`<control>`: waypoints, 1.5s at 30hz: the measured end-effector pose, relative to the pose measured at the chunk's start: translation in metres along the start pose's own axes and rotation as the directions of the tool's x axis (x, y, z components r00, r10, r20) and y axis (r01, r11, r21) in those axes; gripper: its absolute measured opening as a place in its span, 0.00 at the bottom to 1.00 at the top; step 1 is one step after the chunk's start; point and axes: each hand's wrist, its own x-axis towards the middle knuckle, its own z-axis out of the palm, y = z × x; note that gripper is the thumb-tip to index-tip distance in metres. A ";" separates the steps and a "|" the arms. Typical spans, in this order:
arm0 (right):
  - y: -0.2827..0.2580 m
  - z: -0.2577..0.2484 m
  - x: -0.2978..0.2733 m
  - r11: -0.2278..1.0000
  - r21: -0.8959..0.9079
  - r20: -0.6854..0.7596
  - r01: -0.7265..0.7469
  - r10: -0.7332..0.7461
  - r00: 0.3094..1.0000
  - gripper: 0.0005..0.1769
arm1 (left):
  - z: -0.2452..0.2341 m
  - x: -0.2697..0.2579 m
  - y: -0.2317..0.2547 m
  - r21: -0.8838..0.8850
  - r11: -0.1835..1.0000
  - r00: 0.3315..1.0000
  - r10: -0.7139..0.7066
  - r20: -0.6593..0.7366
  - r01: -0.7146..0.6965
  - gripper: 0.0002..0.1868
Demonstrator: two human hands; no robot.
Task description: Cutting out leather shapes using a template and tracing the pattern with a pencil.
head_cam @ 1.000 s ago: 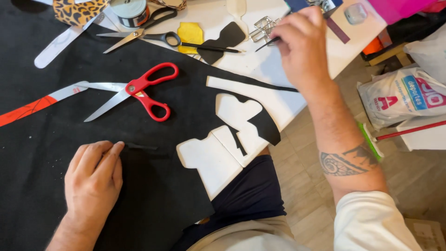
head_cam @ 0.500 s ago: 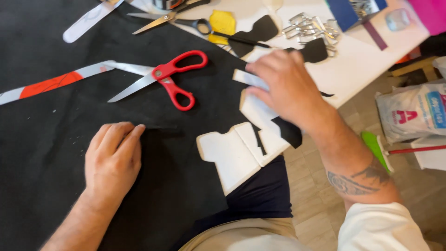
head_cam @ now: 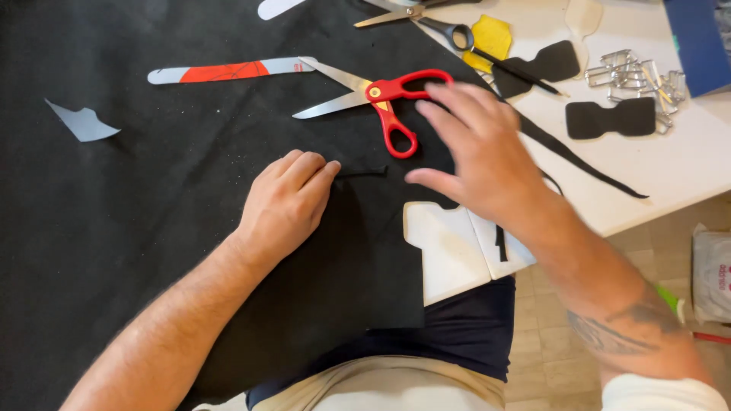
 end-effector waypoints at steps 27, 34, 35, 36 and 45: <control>0.011 0.011 -0.090 0.987 0.149 -0.263 -0.067 0.105 0.959 0.29 | 0.006 0.002 -0.005 0.009 0.994 0.976 0.107 -0.191 -0.108 0.10; 0.004 0.015 -0.095 0.989 0.136 -0.317 -0.050 0.092 0.944 0.31 | -0.009 -0.009 -0.012 -0.036 0.998 0.991 0.039 -0.129 -0.044 0.10; 0.004 0.016 -0.094 0.991 0.124 -0.318 -0.043 0.080 0.945 0.32 | -0.017 -0.014 -0.016 0.002 1.000 0.991 0.021 -0.129 -0.021 0.11; -0.003 0.013 -0.090 0.990 0.140 -0.318 -0.017 0.061 0.946 0.32 | -0.033 -0.019 -0.023 0.024 1.000 0.992 0.003 -0.129 0.000 0.11; -0.019 0.009 -0.089 0.969 0.031 -0.186 -0.243 0.245 0.952 0.37 | -0.081 -0.104 -0.165 0.377 0.776 0.860 -0.490 -0.145 0.506 0.09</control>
